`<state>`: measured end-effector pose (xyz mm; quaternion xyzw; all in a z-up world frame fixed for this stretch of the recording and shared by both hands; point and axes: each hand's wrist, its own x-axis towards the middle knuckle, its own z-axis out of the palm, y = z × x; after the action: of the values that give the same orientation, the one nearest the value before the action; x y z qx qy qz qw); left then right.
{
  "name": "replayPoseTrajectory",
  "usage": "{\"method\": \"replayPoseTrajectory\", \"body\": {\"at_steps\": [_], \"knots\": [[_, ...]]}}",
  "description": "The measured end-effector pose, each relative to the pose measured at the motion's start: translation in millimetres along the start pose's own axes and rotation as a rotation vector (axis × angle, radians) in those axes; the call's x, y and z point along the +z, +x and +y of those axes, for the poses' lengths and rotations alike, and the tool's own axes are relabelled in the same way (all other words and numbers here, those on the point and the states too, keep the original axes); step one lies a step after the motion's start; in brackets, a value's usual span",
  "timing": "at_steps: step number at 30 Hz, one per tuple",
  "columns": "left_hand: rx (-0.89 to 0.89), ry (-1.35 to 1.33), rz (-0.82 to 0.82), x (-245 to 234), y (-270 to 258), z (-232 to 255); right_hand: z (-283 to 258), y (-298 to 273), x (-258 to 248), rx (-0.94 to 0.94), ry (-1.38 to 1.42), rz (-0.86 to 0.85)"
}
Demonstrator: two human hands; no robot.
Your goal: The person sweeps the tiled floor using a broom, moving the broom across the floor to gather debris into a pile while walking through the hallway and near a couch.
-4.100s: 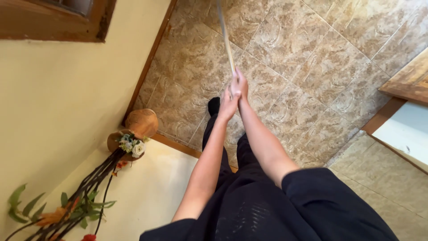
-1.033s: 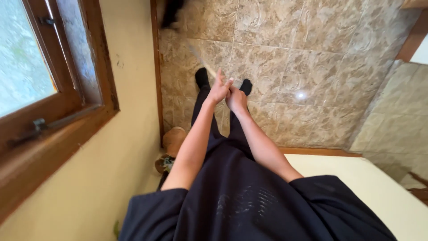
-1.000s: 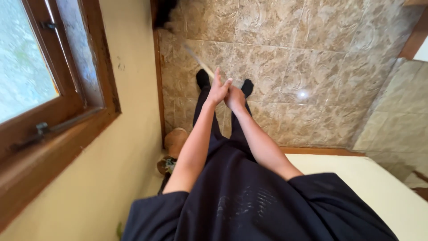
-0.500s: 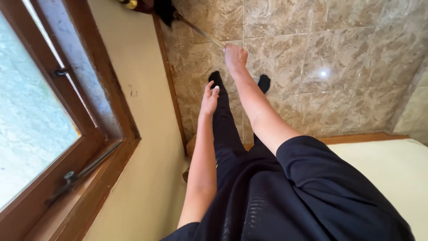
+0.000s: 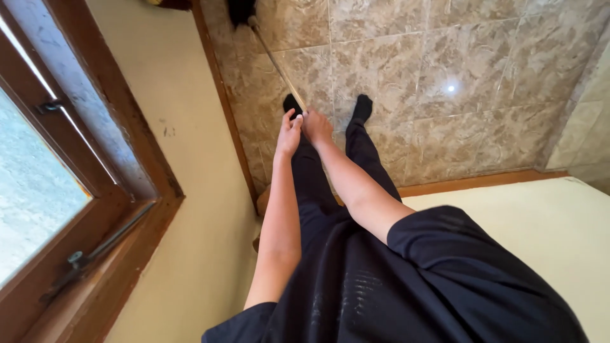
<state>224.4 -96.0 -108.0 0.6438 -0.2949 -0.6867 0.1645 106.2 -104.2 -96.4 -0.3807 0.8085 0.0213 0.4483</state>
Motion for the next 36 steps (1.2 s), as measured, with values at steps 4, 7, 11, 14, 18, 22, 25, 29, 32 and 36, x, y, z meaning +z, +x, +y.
{"method": "replayPoseTrajectory", "body": {"at_steps": [4,7,11,14,18,22,25,29,32,36], "knots": [[-0.03,0.173,-0.025,29,-12,-10,63,3,-29,-0.066,-0.238,0.031],[-0.077,0.232,-0.069,62,-24,-10,133,7,-69,-0.085,-0.412,0.139],[-0.062,0.335,-0.131,108,-38,-2,208,10,-142,0.027,-0.406,0.148],[-0.093,0.38,-0.185,133,-49,13,244,1,-186,0.172,-0.36,0.182],[-0.059,0.351,-0.204,160,-51,25,274,9,-228,0.227,-0.293,0.246],[-0.069,0.372,-0.213,178,-57,23,295,20,-252,0.176,-0.272,0.386],[-0.051,0.378,-0.215,195,-59,9,302,6,-262,0.164,-0.248,0.414],[-0.019,0.333,-0.208,228,-54,-23,302,-41,-262,0.036,-0.198,0.422],[-0.025,0.256,-0.214,251,-62,-41,290,-71,-248,0.014,-0.124,0.263],[-0.072,0.313,-0.175,270,-64,-50,269,-93,-211,-0.245,-0.182,0.317]]}}
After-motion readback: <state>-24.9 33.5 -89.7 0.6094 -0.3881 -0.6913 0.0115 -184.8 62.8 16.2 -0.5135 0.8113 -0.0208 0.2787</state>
